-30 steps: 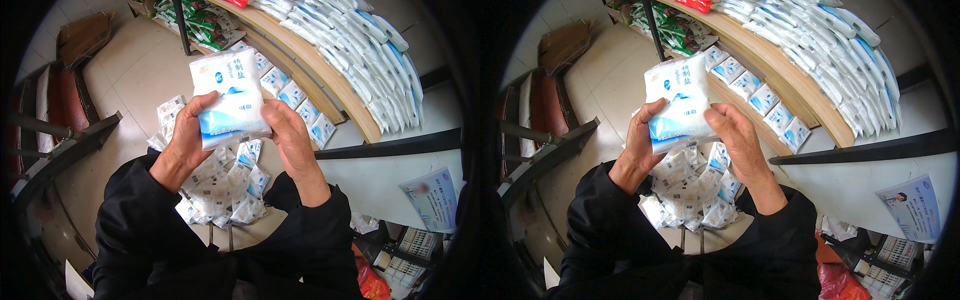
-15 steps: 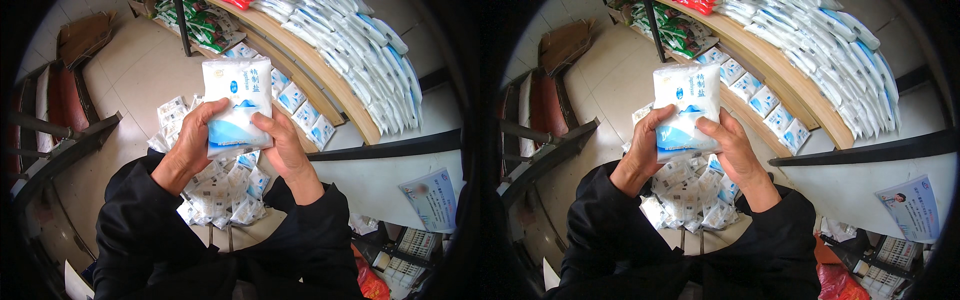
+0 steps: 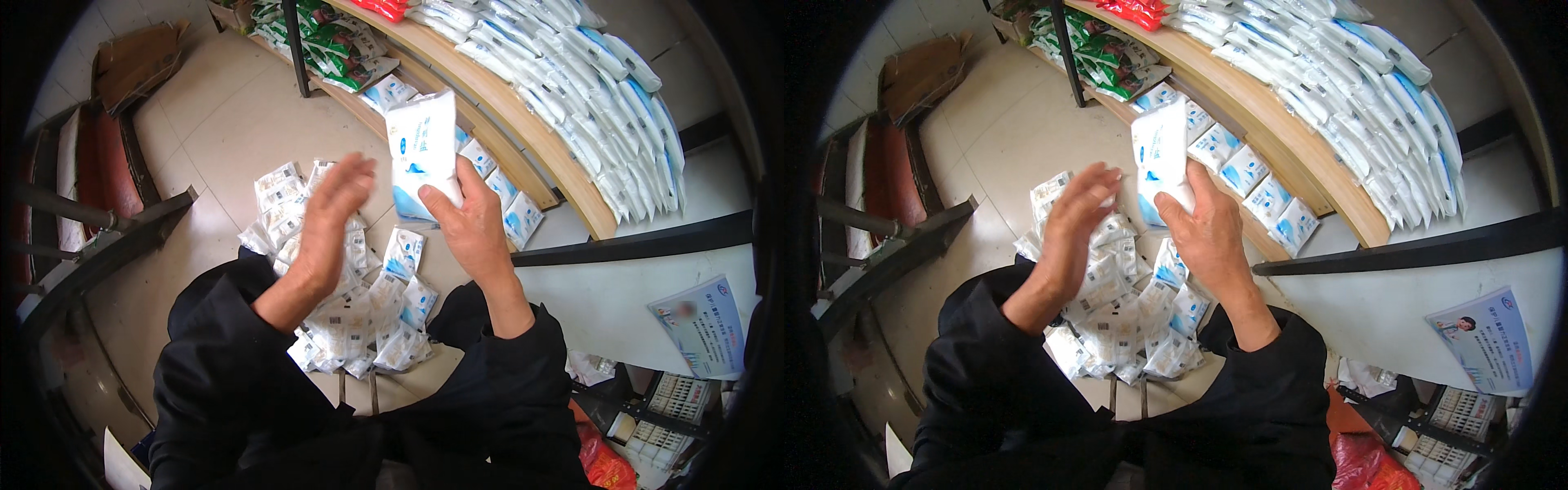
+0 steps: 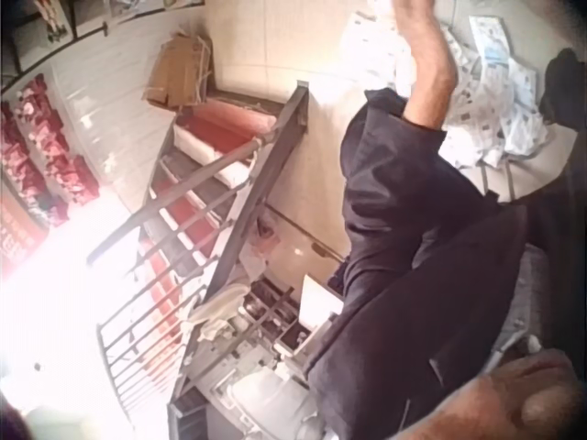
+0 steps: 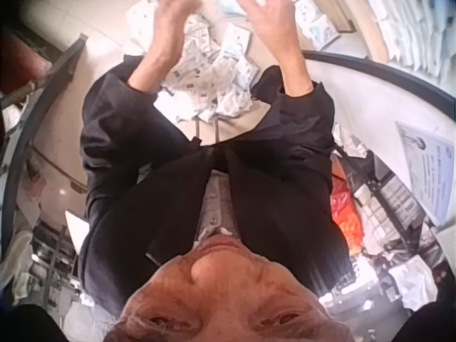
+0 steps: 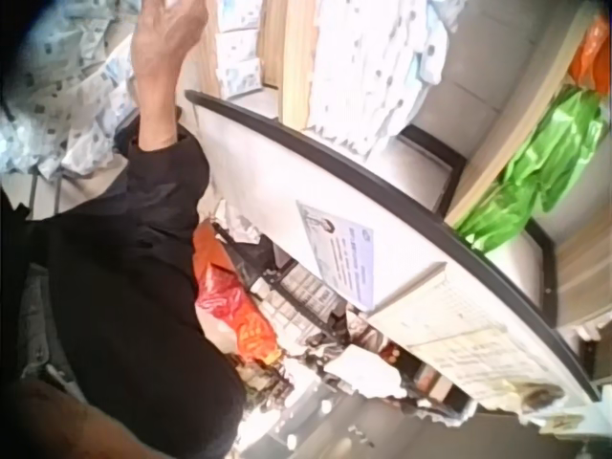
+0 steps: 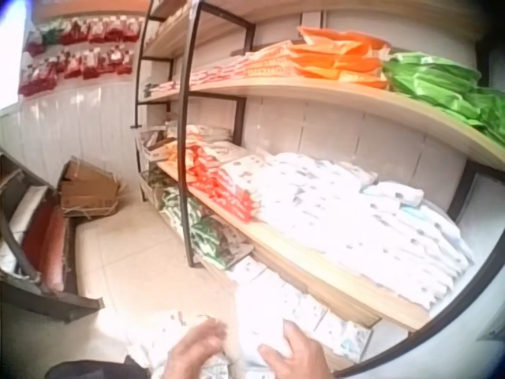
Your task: The person sits on a low stool and repeatedly picks up small white packages from a pile on the floor. They inspect each package by turning it over in their hands and then place it on a nearby wooden shelf, arranging them in neat rows.
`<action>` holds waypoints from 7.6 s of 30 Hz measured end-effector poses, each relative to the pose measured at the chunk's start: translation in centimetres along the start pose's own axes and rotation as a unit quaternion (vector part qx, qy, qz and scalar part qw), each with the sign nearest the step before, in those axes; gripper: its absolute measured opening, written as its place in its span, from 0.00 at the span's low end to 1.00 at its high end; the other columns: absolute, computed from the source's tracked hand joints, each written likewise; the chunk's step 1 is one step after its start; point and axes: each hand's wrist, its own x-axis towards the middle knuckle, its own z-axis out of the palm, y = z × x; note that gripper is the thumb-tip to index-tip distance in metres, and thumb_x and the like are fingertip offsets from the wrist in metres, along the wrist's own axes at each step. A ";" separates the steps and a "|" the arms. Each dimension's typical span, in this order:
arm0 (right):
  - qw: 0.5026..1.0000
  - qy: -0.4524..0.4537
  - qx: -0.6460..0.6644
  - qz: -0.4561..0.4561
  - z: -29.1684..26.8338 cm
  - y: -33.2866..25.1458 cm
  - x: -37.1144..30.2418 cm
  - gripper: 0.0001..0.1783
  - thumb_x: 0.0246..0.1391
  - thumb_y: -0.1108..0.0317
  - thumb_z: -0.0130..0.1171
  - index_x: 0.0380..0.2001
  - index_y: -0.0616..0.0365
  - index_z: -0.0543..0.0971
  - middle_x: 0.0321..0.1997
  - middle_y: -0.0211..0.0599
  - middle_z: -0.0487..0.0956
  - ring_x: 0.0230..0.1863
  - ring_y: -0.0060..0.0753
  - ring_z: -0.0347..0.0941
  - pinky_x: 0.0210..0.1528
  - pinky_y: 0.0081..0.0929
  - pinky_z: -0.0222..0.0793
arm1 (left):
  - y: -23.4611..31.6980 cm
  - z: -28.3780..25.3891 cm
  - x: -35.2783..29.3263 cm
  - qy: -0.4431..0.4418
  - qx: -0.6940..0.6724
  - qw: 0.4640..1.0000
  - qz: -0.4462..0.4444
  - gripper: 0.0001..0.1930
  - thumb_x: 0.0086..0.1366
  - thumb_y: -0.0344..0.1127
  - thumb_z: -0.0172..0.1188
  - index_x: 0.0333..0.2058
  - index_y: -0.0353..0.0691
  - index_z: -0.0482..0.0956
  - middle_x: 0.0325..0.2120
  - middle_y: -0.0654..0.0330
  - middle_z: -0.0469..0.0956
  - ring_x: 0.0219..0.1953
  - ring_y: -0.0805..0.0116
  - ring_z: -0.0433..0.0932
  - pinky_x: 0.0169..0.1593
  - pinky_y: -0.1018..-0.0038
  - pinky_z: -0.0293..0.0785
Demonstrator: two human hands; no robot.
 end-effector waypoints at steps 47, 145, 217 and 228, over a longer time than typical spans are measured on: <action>0.879 -0.012 0.462 0.117 0.3 1.5 -0.1 0.25 0.66 0.63 0.60 0.60 0.67 0.72 0.54 0.44 0.81 0.51 0.33 0.81 0.54 0.32 0.78 | 1.0 1.2 -1.1 -0.178 -0.086 0.965 -0.171 0.31 0.65 0.35 0.67 0.64 0.36 0.67 0.55 0.49 0.78 0.58 0.58 0.77 0.63 0.61 0.74; 0.860 0.338 -0.226 0.307 -14.3 34.3 4.2 0.35 0.51 0.65 0.64 0.63 0.59 0.69 0.55 0.53 0.80 0.55 0.60 0.77 0.57 0.48 0.74 | 0.6 0.0 -0.3 0.012 -0.116 0.967 -0.225 0.18 0.70 0.34 0.58 0.57 0.36 0.73 0.59 0.53 0.73 0.58 0.60 0.78 0.61 0.64 0.76; 0.941 0.167 -0.025 0.294 11.4 45.1 -1.6 0.19 0.50 0.56 0.68 0.33 0.63 0.79 0.35 0.50 0.83 0.40 0.51 0.80 0.43 0.43 0.75 | 0.4 -1.3 0.0 0.036 -0.121 0.953 -0.275 0.15 0.73 0.30 0.53 0.55 0.31 0.75 0.55 0.48 0.78 0.54 0.61 0.81 0.57 0.68 0.78; 0.991 0.092 -0.029 0.092 11.4 31.7 2.6 0.16 0.54 0.60 0.69 0.36 0.61 0.77 0.31 0.38 0.80 0.32 0.34 0.76 0.40 0.35 0.72 | 0.2 -2.9 0.9 0.063 -0.073 0.978 -0.186 0.15 0.71 0.31 0.56 0.53 0.34 0.76 0.53 0.53 0.78 0.55 0.64 0.78 0.62 0.67 0.72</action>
